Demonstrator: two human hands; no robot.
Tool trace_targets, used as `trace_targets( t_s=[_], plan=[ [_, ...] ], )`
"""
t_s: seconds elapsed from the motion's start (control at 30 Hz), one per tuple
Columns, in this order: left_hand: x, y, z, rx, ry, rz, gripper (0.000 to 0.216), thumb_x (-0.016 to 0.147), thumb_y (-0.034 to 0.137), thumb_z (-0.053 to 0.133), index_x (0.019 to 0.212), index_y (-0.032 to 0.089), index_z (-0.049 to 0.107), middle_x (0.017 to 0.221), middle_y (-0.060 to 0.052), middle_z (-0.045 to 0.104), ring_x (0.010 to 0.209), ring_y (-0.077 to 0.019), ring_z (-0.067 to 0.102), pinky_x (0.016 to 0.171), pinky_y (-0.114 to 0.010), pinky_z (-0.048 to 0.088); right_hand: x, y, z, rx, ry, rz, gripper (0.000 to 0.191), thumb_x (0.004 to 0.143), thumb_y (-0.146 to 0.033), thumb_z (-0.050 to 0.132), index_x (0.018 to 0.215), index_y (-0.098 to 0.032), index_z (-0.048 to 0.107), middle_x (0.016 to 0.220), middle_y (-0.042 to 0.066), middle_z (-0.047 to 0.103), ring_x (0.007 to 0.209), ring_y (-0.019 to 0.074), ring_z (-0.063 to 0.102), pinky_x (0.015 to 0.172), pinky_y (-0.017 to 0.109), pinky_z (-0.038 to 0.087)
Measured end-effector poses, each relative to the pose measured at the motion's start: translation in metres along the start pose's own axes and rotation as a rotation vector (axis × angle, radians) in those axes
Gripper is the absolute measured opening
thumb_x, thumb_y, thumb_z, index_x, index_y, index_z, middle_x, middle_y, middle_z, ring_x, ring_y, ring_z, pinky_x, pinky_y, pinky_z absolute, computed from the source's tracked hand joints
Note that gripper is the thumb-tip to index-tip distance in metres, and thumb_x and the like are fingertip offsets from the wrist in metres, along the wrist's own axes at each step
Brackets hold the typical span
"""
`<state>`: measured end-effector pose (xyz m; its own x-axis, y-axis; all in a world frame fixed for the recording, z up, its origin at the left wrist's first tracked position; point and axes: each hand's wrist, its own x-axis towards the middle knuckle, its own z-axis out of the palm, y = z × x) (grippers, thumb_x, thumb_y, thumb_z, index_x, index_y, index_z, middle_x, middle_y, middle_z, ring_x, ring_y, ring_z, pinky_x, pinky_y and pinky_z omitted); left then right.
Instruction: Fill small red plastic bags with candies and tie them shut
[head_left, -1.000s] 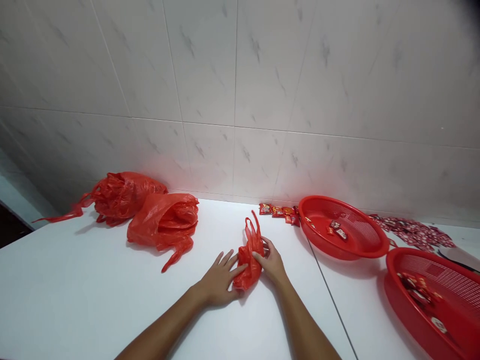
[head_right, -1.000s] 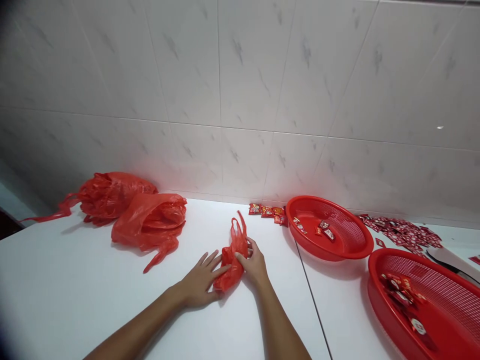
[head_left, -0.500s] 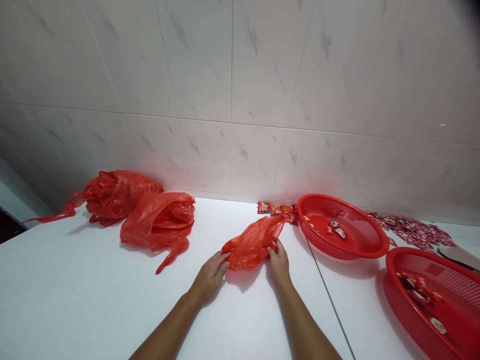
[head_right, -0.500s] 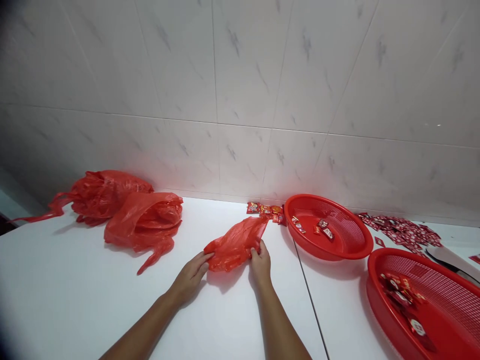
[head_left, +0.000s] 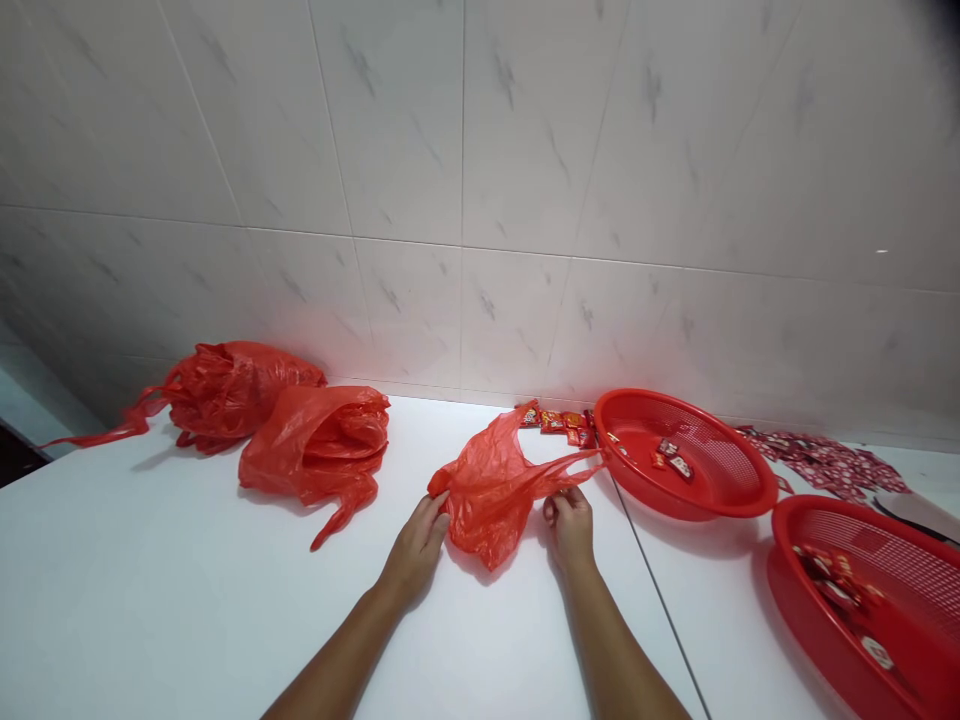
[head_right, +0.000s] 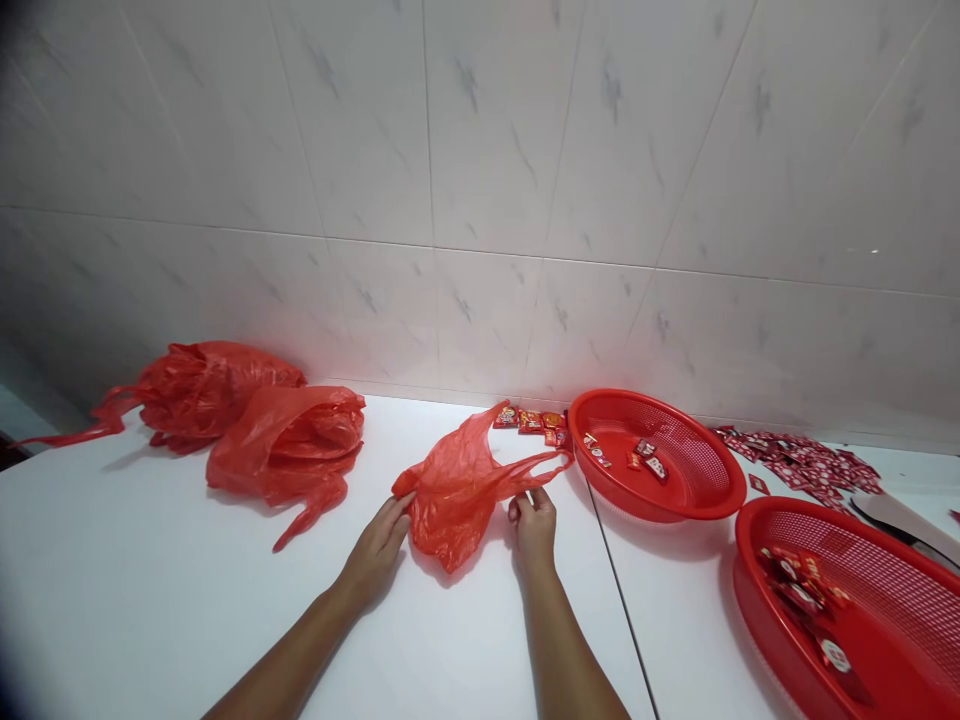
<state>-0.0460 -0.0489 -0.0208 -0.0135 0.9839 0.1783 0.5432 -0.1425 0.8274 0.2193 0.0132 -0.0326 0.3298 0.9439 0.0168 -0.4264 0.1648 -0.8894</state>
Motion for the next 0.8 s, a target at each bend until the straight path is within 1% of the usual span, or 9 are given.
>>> trace_targets(
  t_s=[0.1, 0.23, 0.37, 0.43, 0.5, 0.6, 0.67, 0.73, 0.8],
  plan=[
    [0.001, -0.005, 0.004, -0.005, 0.068, -0.026, 0.058, 0.108, 0.056, 0.039, 0.160, 0.030, 0.046, 0.165, -0.010, 0.044, 0.151, -0.0294, 0.045, 0.123, -0.046, 0.041, 0.002, -0.001, 0.001, 0.096, -0.016, -0.020, 0.024, 0.068, -0.034, 0.074, 0.086, -0.022, 0.062, 0.065, -0.004, 0.059, 0.056, 0.0131, 0.052, 0.054, 0.026, 0.040],
    [0.000, -0.004, 0.007, -0.018, 0.098, -0.045, 0.062, 0.108, 0.058, 0.039, 0.164, 0.032, 0.038, 0.168, -0.012, 0.039, 0.147, -0.0297, 0.050, 0.116, -0.046, 0.048, 0.003, -0.002, 0.002, 0.137, -0.034, -0.057, 0.021, 0.068, -0.031, 0.072, 0.087, -0.023, 0.065, 0.079, 0.001, 0.070, 0.073, 0.0190, 0.066, 0.069, 0.034, 0.054],
    [-0.001, 0.004, 0.005, -0.061, 0.109, -0.038, 0.064, 0.107, 0.059, 0.042, 0.165, 0.032, 0.037, 0.167, -0.013, 0.040, 0.142, -0.0293, 0.054, 0.115, -0.048, 0.048, -0.006, -0.009, 0.002, 0.068, -0.072, -0.110, 0.019, 0.076, -0.035, 0.075, 0.086, -0.020, 0.070, 0.082, 0.005, 0.074, 0.079, 0.0244, 0.070, 0.074, 0.040, 0.058],
    [-0.001, 0.007, 0.004, -0.092, 0.090, -0.056, 0.064, 0.107, 0.059, 0.042, 0.165, 0.033, 0.035, 0.167, -0.012, 0.039, 0.143, -0.0289, 0.054, 0.115, -0.048, 0.049, -0.012, -0.015, 0.001, -0.002, -0.121, -0.135, 0.025, 0.081, -0.036, 0.076, 0.100, -0.020, 0.075, 0.093, 0.007, 0.077, 0.084, 0.0273, 0.072, 0.075, 0.040, 0.059],
    [-0.002, 0.009, 0.004, -0.113, 0.067, -0.079, 0.063, 0.108, 0.058, 0.042, 0.165, 0.035, 0.034, 0.168, -0.011, 0.038, 0.144, -0.0285, 0.053, 0.114, -0.047, 0.049, -0.016, -0.021, -0.001, -0.057, -0.158, -0.176, 0.028, 0.081, -0.033, 0.080, 0.106, -0.022, 0.077, 0.110, 0.009, 0.076, 0.098, 0.0292, 0.072, 0.082, 0.040, 0.059],
    [-0.002, 0.009, 0.004, -0.134, 0.065, -0.090, 0.062, 0.107, 0.059, 0.043, 0.164, 0.036, 0.035, 0.169, -0.010, 0.038, 0.145, -0.0283, 0.052, 0.114, -0.046, 0.050, -0.018, -0.026, -0.004, -0.162, -0.257, -0.372, 0.011, 0.085, -0.033, 0.076, 0.084, -0.022, 0.077, 0.128, 0.011, 0.070, 0.115, 0.0300, 0.068, 0.098, 0.041, 0.055],
    [-0.003, 0.008, 0.004, -0.146, 0.070, -0.094, 0.062, 0.107, 0.059, 0.044, 0.164, 0.036, 0.035, 0.167, -0.010, 0.040, 0.144, -0.0284, 0.053, 0.114, -0.046, 0.050, -0.020, -0.027, -0.006, -0.281, -0.367, -0.596, 0.023, 0.094, -0.034, 0.064, 0.078, -0.021, 0.073, 0.135, 0.013, 0.065, 0.120, 0.0304, 0.066, 0.102, 0.045, 0.053],
    [-0.003, 0.007, 0.004, -0.150, 0.072, -0.100, 0.062, 0.107, 0.058, 0.044, 0.164, 0.036, 0.036, 0.166, -0.010, 0.042, 0.143, -0.0285, 0.054, 0.113, -0.046, 0.050, -0.023, -0.028, -0.008, -0.398, -0.428, -0.792, 0.030, 0.100, -0.032, 0.052, 0.080, -0.020, 0.071, 0.140, 0.015, 0.062, 0.123, 0.0305, 0.065, 0.103, 0.048, 0.053],
    [-0.002, 0.006, 0.005, -0.141, 0.075, -0.096, 0.061, 0.107, 0.058, 0.044, 0.163, 0.035, 0.038, 0.166, -0.010, 0.041, 0.142, -0.0285, 0.054, 0.113, -0.046, 0.050, -0.025, -0.028, -0.009, -0.470, -0.423, -0.887, 0.031, 0.102, -0.028, 0.049, 0.078, -0.020, 0.068, 0.140, 0.015, 0.062, 0.124, 0.0302, 0.065, 0.103, 0.047, 0.054]
  ],
)
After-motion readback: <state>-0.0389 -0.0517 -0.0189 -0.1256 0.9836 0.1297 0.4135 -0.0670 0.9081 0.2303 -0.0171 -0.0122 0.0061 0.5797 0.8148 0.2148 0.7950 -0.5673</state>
